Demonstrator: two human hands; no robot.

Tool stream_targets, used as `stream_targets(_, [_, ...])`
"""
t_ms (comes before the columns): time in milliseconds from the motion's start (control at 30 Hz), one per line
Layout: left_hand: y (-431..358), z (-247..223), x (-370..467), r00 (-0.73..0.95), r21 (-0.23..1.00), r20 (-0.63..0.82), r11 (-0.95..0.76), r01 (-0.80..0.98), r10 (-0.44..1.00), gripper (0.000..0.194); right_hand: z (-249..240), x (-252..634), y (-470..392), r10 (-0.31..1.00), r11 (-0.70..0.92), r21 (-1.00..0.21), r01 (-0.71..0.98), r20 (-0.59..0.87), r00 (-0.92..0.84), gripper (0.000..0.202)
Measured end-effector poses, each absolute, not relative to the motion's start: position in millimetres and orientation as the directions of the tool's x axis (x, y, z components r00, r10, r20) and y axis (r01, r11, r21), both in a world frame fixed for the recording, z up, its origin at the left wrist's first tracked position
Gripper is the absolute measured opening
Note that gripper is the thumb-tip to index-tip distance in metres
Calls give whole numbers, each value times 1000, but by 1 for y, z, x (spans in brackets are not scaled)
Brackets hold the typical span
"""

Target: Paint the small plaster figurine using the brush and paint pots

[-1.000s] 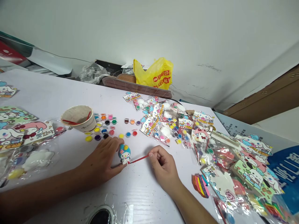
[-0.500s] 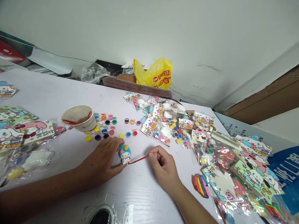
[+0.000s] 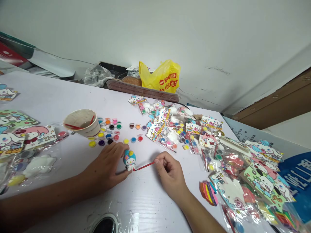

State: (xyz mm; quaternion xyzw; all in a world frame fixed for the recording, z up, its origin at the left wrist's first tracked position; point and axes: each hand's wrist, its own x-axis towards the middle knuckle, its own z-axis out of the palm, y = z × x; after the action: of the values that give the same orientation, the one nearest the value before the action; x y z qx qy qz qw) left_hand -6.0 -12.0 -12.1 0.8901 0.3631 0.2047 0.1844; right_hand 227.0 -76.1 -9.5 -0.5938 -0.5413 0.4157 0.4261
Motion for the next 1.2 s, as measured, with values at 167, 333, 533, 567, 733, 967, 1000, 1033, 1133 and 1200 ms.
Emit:
stream_targets(167, [-11,-14,-5,650,475,241,-672,568,720,45,-11,228,-77,996,-62,-954,293,-40,79,32])
stream_targets(333, [-11,-12,-5,646,483,236,-664,571,726,43,-10,227,-76,996,-59,-952,301,-37,80,31])
stream_targets(533, [-12,-12,-5,651,479,220,-662,576,726,43,-9,227,-76,997,-47,-955,294,-26,74,32])
stream_targets(567, [-12,-12,-5,652,478,222,-663,576,725,44,-9,227,-76,997,-48,-955,293,-27,74,32])
stream_targets(733, [-12,-12,-5,648,481,226,-662,575,727,45,-10,228,-76,997,-47,-955,294,-25,77,32])
stream_targets(967, [-12,-11,-5,644,465,233,-666,584,728,45,-8,224,-77,997,-31,-955,295,-8,79,33])
stream_targets(1000, [-12,-11,-5,644,463,233,-666,585,728,45,-7,223,-77,997,-33,-954,299,-9,81,33])
stream_targets(1033, [-12,-12,-5,645,461,233,-666,586,728,45,-7,223,-78,996,-38,-952,304,-13,83,33])
stream_targets(1133, [-12,-13,-5,647,461,231,-667,585,727,46,-7,223,-79,997,-47,-947,317,-23,78,34])
stream_targets(1200, [-12,-14,-5,645,462,230,-665,587,729,46,-8,223,-79,997,-45,-946,321,-24,69,34])
